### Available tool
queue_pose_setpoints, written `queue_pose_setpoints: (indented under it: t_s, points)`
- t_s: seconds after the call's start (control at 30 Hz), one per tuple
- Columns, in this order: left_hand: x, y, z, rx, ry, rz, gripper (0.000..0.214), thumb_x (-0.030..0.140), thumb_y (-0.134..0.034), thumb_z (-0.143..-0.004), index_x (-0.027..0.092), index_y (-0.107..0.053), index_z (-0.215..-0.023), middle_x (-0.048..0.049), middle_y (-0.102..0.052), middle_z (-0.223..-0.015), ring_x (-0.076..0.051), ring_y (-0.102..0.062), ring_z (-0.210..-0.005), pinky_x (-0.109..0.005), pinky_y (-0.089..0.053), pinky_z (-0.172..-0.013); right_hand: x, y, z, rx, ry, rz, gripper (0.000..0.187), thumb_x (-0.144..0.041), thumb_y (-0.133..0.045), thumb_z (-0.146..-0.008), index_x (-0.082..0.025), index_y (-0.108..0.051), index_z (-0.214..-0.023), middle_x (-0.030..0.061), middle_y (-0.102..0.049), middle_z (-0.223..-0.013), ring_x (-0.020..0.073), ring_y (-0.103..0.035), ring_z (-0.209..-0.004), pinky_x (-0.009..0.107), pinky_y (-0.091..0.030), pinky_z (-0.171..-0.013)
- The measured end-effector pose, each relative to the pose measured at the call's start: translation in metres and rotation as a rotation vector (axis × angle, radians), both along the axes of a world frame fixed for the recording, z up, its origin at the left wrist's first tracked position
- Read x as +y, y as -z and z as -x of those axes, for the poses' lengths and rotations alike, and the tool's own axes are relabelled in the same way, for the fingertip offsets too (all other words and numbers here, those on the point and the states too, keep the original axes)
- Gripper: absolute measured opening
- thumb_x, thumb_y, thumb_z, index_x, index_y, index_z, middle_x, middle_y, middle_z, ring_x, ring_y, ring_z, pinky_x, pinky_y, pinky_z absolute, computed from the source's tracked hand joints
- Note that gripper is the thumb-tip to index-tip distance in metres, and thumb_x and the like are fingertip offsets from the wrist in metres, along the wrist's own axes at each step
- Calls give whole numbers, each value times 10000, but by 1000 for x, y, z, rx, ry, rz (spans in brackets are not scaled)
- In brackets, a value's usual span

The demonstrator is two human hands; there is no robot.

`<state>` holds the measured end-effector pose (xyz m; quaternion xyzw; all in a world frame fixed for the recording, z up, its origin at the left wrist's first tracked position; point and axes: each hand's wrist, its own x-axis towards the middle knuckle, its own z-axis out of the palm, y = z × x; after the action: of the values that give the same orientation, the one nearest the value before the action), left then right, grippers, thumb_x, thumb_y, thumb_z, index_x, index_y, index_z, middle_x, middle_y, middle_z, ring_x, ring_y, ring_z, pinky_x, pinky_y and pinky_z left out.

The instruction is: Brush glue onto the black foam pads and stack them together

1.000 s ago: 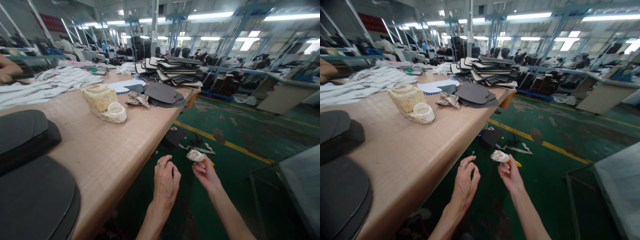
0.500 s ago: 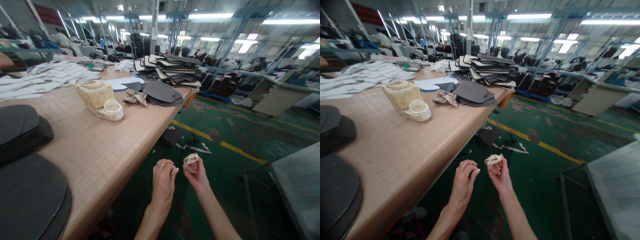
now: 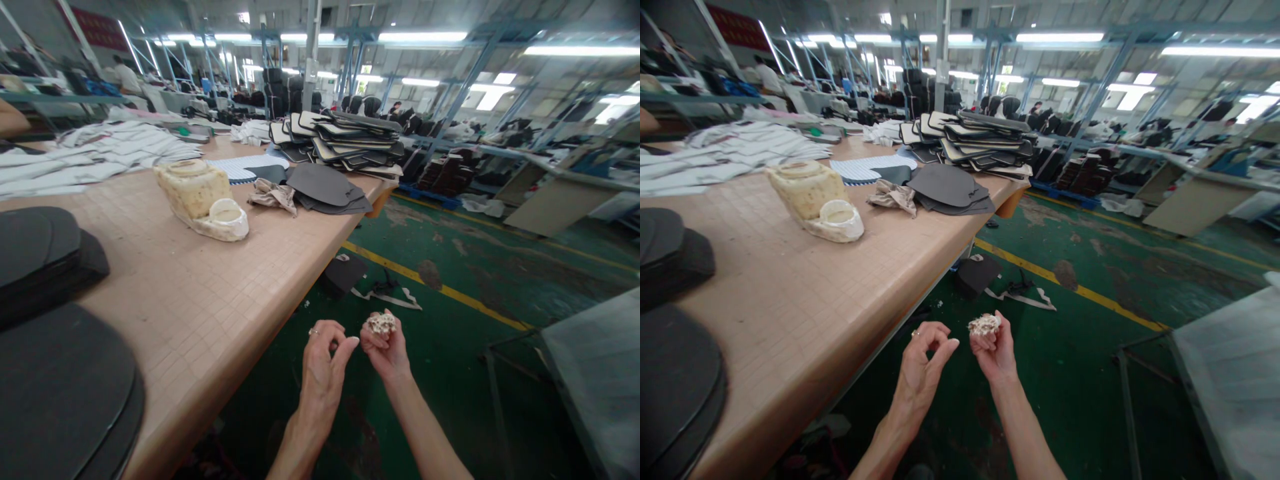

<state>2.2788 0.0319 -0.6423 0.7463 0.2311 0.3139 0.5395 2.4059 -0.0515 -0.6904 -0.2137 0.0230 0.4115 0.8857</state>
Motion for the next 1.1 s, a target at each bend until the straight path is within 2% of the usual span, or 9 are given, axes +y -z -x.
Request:
queue_pose_setpoints:
  t_s: [0.1, 0.23, 0.3, 0.5, 0.67, 0.8, 0.9, 0.97, 1.1]
  points:
    - [-1, 4, -1, -11, -18, 128, 136, 215, -600, -711, 182, -511, -614, -23, -578, -806, -156, -527, -766, -250, -404, -646, 0, -1, -1, -38, -7, 16, 321, -232, -684, -701, -178, -398, -566, -122, -298, -418, 2, -212, -338, 87, -267, -337]
    - [-1, 6, -1, 10, -8, 313, 181, 297, -595, -731, 186, -503, -622, 29, -498, -621, -131, -472, -629, -246, -383, -617, 0, -3, -2, -53, -6, 26, 363, -245, -688, -696, -179, -363, -547, -120, -302, -410, 4, -207, -333, 96, -260, -330]
    - [-1, 4, -1, 9, -23, 346, 192, 303, -601, -728, 184, -489, -626, 44, -463, -599, -116, -442, -594, -233, -366, -589, 1, -4, -2, -49, 0, 29, 370, -251, -682, -704, -181, -356, -543, -120, -303, -404, 6, -197, -328, 105, -258, -324]
    - [-1, -9, 2, -30, -84, 318, 140, 277, -625, -708, 192, -514, -721, 56, -457, -613, -106, -422, -577, -215, -348, -557, 2, -9, 0, -54, -8, 47, 378, -274, -672, -718, -178, -352, -541, -116, -313, -405, 3, -204, -333, 105, -261, -337]
    - [-3, -22, 6, -6, -1, 133, 164, 319, -488, -839, 207, -592, -899, 39, -496, -612, -122, -470, -574, -238, -373, -602, 4, -9, 2, -66, 16, 161, 373, -338, -686, -705, -175, -394, -541, -124, -293, -374, 7, -202, -322, 130, -323, -371]
    - [-3, -23, 8, 38, -14, 20, 243, 276, -391, -887, 208, -532, -1073, 12, -521, -706, -144, -513, -667, -263, -393, -670, 6, -11, 4, -88, 56, 204, 360, -344, -695, -702, -170, -425, -541, -127, -290, -370, 2, -197, -320, 128, -342, -381]
    - [-3, -19, 8, 38, -13, 15, 279, 248, -382, -880, 207, -476, -1140, 11, -513, -729, -153, -520, -700, -275, -396, -692, 6, -12, 5, -122, 79, 171, 371, -310, -693, -709, -166, -416, -508, -110, -315, -386, 7, -208, -331, 126, -296, -348]
    - [-3, -18, 8, 22, -13, 39, 283, 219, -419, -850, 207, -475, -1127, 18, -508, -731, -147, -513, -692, -270, -392, -688, 4, -12, 4, -170, 78, 161, 336, -296, -693, -707, -160, -453, -515, -99, -343, -405, 10, -234, -346, 137, -317, -363]
    - [-2, -20, 8, 2, -32, 163, 207, 260, -439, -857, 207, -505, -1046, 53, -453, -630, -117, -461, -606, -242, -368, -636, -3, -15, 0, -245, 101, 229, 188, -263, -735, -642, -138, -623, -728, -71, -468, -505, 17, -333, -415, 152, -390, -444]
